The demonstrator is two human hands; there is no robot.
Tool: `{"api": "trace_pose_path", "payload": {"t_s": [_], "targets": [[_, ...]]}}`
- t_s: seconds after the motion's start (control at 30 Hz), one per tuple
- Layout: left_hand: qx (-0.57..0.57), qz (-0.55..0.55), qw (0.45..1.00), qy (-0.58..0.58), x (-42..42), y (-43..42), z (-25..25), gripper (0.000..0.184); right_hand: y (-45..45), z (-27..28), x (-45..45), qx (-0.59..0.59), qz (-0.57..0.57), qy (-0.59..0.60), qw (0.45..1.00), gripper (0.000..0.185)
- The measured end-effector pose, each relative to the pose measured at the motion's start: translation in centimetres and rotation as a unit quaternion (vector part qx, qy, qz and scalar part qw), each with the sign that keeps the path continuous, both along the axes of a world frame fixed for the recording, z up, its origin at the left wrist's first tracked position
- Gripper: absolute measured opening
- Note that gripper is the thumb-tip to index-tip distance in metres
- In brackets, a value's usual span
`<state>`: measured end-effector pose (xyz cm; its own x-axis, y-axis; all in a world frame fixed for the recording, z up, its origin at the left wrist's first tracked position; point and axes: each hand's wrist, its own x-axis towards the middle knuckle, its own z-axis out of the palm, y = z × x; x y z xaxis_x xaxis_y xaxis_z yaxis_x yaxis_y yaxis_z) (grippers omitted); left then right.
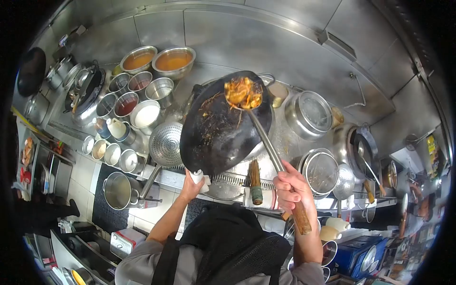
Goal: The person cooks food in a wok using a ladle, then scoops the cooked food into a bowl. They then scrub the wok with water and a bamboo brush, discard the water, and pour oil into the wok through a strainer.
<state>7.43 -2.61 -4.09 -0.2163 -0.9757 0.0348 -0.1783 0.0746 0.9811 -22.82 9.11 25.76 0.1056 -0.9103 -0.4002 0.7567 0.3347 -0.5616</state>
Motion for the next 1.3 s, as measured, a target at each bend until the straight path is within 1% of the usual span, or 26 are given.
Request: {"api": "trace_pose_path", "payload": {"t_s": [0.03,0.07,0.1,0.13,0.17,0.2,0.23,0.27,0.33,0.43,0.53,0.57,0.6,0.67,0.77,0.87,0.93,1.0,1.1,1.13,1.17,1.23,1.27,1.3], "targets": [[-0.016,0.003,1.000,0.008,-0.3,-0.5,0.0,0.070,0.0,-1.2,-0.4,-0.026,0.012,-0.033,0.999,0.047],[-0.029,0.005,0.999,0.016,-0.6,-0.8,-0.1,0.070,0.3,-2.1,-0.3,-0.042,0.005,-0.032,0.999,0.048],[0.049,0.004,0.997,0.053,-0.9,-1.0,-0.1,0.069,0.7,-2.8,0.2,-0.055,0.000,-0.030,0.998,0.048],[0.085,0.006,0.989,0.119,-1.4,-1.4,-0.1,0.061,1.1,-3.4,0.6,-0.064,-0.005,-0.028,0.998,0.048],[0.154,0.003,0.976,0.157,-1.7,-1.7,0.0,0.053,1.2,-4.1,0.8,-0.080,0.016,-0.057,0.995,0.049],[0.220,0.000,0.956,0.195,-2.0,-2.0,1.7,0.045,1.5,-5.1,0.8,-0.071,0.009,-0.053,0.996,0.050],[0.314,-0.001,0.914,0.256,-2.2,-2.2,3.0,0.031,2.2,-6.2,0.8,-0.062,0.003,-0.048,0.997,0.051],[0.364,-0.007,0.878,0.312,-2.2,-2.4,4.0,0.028,2.6,-6.8,0.8,-0.055,-0.004,-0.042,0.998,0.052],[0.439,-0.037,0.835,0.329,-2.3,-2.4,4.9,0.030,3.1,-7.2,1.3,-0.011,0.013,0.006,1.000,0.057],[0.339,0.036,0.889,0.305,-4.2,-1.3,2.0,0.041,3.3,-8.5,1.9,0.021,0.048,0.043,0.998,0.062],[0.182,0.050,0.963,0.194,-4.2,-1.3,-0.5,0.055,3.9,-9.0,2.4,0.087,0.074,0.101,0.988,0.065],[0.112,0.036,0.984,0.135,-3.4,-1.3,-1.0,0.065,3.9,-8.6,2.6,0.117,0.078,0.118,0.983,0.066],[0.085,0.006,0.995,0.051,-2.5,-1.5,-1.1,0.072,3.8,-8.5,2.5,0.123,0.091,0.120,0.981,0.062],[-0.004,0.022,1.000,0.012,-1.6,-1.4,-1.3,0.074,3.4,-8.3,2.0,0.135,0.115,0.123,0.976,0.054],[-0.046,0.009,0.999,-0.019,-1.0,-1.0,-1.3,0.070,2.0,-4.2,2.2,0.122,0.128,0.132,0.975,0.051],[-0.016,-0.013,0.998,-0.053,-1.2,-0.6,-1.5,0.066,0.9,-0.6,2.8,0.101,0.119,0.118,0.981,0.050],[-0.013,-0.011,0.999,-0.039,-1.7,-0.1,-0.3,0.065,0.7,1.6,3.0,0.072,0.110,0.089,0.987,0.051],[-0.024,-0.007,0.999,-0.025,-2.1,0.1,-0.1,0.066,0.4,2.1,2.9,0.040,0.088,0.067,0.993,0.049],[0.033,0.008,0.999,0.003,-3.0,-0.3,0.3,0.065,-0.2,1.8,2.2,-0.006,0.067,0.026,0.997,0.049],[0.052,0.012,0.998,0.013,-3.4,-0.5,0.2,0.065,-0.5,1.7,2.0,-0.017,0.064,0.030,0.997,0.050],[0.068,0.019,0.997,0.023,-4.1,-1.1,-0.4,0.060,-0.7,1.6,2.0,-0.027,0.060,0.033,0.997,0.051],[0.172,0.014,0.975,0.141,-5.7,-2.8,-2.6,0.055,-0.9,0.6,1.4,-0.038,0.052,0.037,0.997,0.055],[0.225,0.011,0.954,0.198,-6.5,-3.8,-3.7,0.053,-1.0,0.2,1.1,-0.044,0.047,0.041,0.997,0.056],[0.246,0.002,0.947,0.206,-7.1,-5.0,-4.4,0.040,-1.0,-0.3,0.8,-0.048,0.042,0.045,0.997,0.057]]}}
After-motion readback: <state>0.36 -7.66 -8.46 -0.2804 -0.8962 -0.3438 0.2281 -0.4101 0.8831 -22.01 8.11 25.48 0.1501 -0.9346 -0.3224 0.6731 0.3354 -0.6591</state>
